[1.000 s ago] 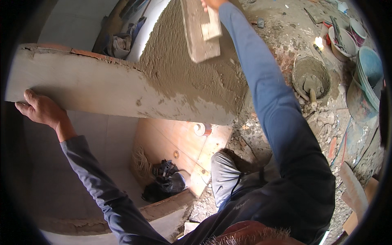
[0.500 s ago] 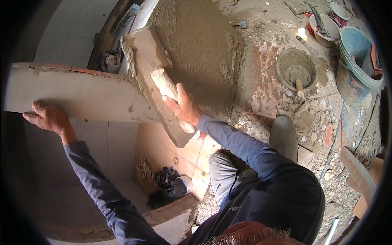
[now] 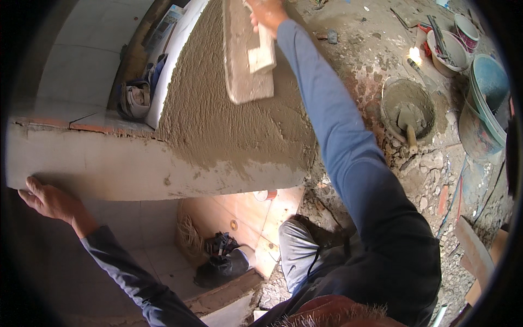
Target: The person applies mortar to a wall surface. They scoop mortar from a bucket with a trowel, spread it onto the wall, and use a wooden board to level and smooth the material.
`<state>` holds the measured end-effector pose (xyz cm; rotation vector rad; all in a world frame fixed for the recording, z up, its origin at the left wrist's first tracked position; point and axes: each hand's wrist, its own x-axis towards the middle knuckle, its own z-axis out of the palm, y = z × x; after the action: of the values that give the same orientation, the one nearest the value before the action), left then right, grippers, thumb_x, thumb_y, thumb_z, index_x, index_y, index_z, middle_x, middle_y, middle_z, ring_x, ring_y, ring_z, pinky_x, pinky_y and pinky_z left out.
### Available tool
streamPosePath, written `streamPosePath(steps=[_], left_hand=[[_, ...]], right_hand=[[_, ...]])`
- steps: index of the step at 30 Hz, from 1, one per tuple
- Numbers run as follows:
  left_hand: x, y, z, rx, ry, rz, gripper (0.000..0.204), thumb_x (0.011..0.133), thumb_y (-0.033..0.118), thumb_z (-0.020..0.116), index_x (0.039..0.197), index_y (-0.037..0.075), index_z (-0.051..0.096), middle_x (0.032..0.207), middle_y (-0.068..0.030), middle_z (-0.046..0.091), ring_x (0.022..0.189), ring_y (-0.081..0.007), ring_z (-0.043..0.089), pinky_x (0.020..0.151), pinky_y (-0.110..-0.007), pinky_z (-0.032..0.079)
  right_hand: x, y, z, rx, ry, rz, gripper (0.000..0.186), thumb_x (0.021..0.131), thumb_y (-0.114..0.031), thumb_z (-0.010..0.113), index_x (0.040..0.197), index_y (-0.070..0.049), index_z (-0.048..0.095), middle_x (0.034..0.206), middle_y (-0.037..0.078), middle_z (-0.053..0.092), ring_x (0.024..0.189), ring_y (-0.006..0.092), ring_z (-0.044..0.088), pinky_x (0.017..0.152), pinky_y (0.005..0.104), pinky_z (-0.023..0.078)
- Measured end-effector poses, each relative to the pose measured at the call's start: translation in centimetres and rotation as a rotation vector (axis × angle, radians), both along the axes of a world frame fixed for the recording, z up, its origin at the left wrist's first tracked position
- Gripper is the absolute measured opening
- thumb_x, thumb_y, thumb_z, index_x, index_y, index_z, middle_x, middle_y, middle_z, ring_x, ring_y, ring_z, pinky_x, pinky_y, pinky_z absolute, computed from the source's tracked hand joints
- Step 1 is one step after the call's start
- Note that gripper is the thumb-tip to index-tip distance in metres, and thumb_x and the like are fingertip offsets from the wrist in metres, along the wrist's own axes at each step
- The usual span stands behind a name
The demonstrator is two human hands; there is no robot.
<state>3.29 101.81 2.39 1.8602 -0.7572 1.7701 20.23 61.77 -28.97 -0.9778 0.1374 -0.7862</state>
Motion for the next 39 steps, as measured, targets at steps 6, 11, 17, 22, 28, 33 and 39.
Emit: streamPosePath(steps=[6, 11, 17, 22, 28, 33, 39], left_hand=[[0.2, -0.6, -0.6, -0.061, 0.055, 0.057, 0.059, 0.104, 0.026, 0.050, 0.146, -0.008, 0.029, 0.134, -0.0223, 0.052, 0.114, -0.0260, 0.056, 0.098, -0.035, 0.045], [0.9, -0.7, -1.4, -0.065, 0.048, 0.026, 0.062, 0.104, 0.027, 0.050, 0.148, -0.009, 0.025, 0.139, -0.0244, 0.049, 0.121, -0.0277, 0.054, 0.102, -0.034, 0.044], [0.4, -1.1, -0.9, -0.051, 0.010, 0.027, 0.062, 0.104, 0.027, 0.050, 0.147, -0.010, 0.026, 0.138, -0.0250, 0.049, 0.120, -0.0277, 0.054, 0.101, -0.034, 0.044], [0.1, 0.0, 0.4, -0.016, -0.017, 0.058, 0.063, 0.103, 0.028, 0.051, 0.147, -0.010, 0.025, 0.137, -0.0246, 0.050, 0.119, -0.0271, 0.055, 0.100, -0.035, 0.045], [0.1, -0.3, -0.4, -0.003, -0.022, 0.081, 0.053, 0.104, 0.025, 0.049, 0.142, -0.008, 0.033, 0.129, -0.0212, 0.055, 0.110, -0.0246, 0.057, 0.094, -0.034, 0.047], [1.4, 0.0, -1.1, -0.018, 0.038, -0.012, 0.036, 0.104, 0.021, 0.048, 0.127, -0.006, 0.046, 0.114, -0.0164, 0.060, 0.096, -0.0211, 0.058, 0.084, -0.033, 0.048], [1.4, -0.1, -1.0, -0.004, -0.002, -0.115, 0.047, 0.103, 0.020, 0.049, 0.138, -0.009, 0.036, 0.127, -0.0203, 0.056, 0.108, -0.0241, 0.057, 0.093, -0.033, 0.047]], right_hand=[[9.6, -8.8, -4.3, 0.009, 0.082, -0.001, 0.043, 0.091, -0.041, 0.062, 0.100, 0.001, 0.058, 0.063, 0.011, 0.060, 0.046, 0.0229, 0.059, 0.040, 0.0387, 0.047], [7.3, -8.4, -7.4, 0.110, 0.125, 0.014, 0.048, 0.089, -0.035, 0.063, 0.106, 0.009, 0.057, 0.066, 0.017, 0.062, 0.050, 0.0262, 0.061, 0.046, 0.0442, 0.052], [4.6, -5.3, -12.3, 0.527, 0.236, 0.093, 0.036, 0.093, -0.034, 0.063, 0.102, 0.001, 0.058, 0.081, 0.008, 0.056, 0.054, 0.0166, 0.052, 0.043, 0.0375, 0.048], [3.7, -4.5, -8.9, 0.412, 0.164, 0.139, 0.035, 0.094, -0.033, 0.063, 0.103, 0.000, 0.056, 0.075, 0.007, 0.056, 0.050, 0.0156, 0.052, 0.044, 0.0367, 0.048], [1.5, -2.3, -4.4, 0.128, -0.015, 0.068, 0.047, 0.089, -0.027, 0.067, 0.108, 0.010, 0.046, 0.067, 0.012, 0.057, 0.044, 0.0171, 0.055, 0.038, 0.0357, 0.049], [-1.4, -0.3, -3.3, 0.019, 0.075, 0.029, 0.045, 0.091, -0.029, 0.066, 0.111, 0.007, 0.046, 0.068, 0.010, 0.055, 0.047, 0.0155, 0.054, 0.040, 0.0338, 0.048], [-6.4, 5.4, -3.2, 0.030, 0.061, 0.099, 0.046, 0.090, -0.030, 0.067, 0.104, 0.006, 0.043, 0.070, 0.013, 0.058, 0.047, 0.0170, 0.057, 0.038, 0.0351, 0.050]])
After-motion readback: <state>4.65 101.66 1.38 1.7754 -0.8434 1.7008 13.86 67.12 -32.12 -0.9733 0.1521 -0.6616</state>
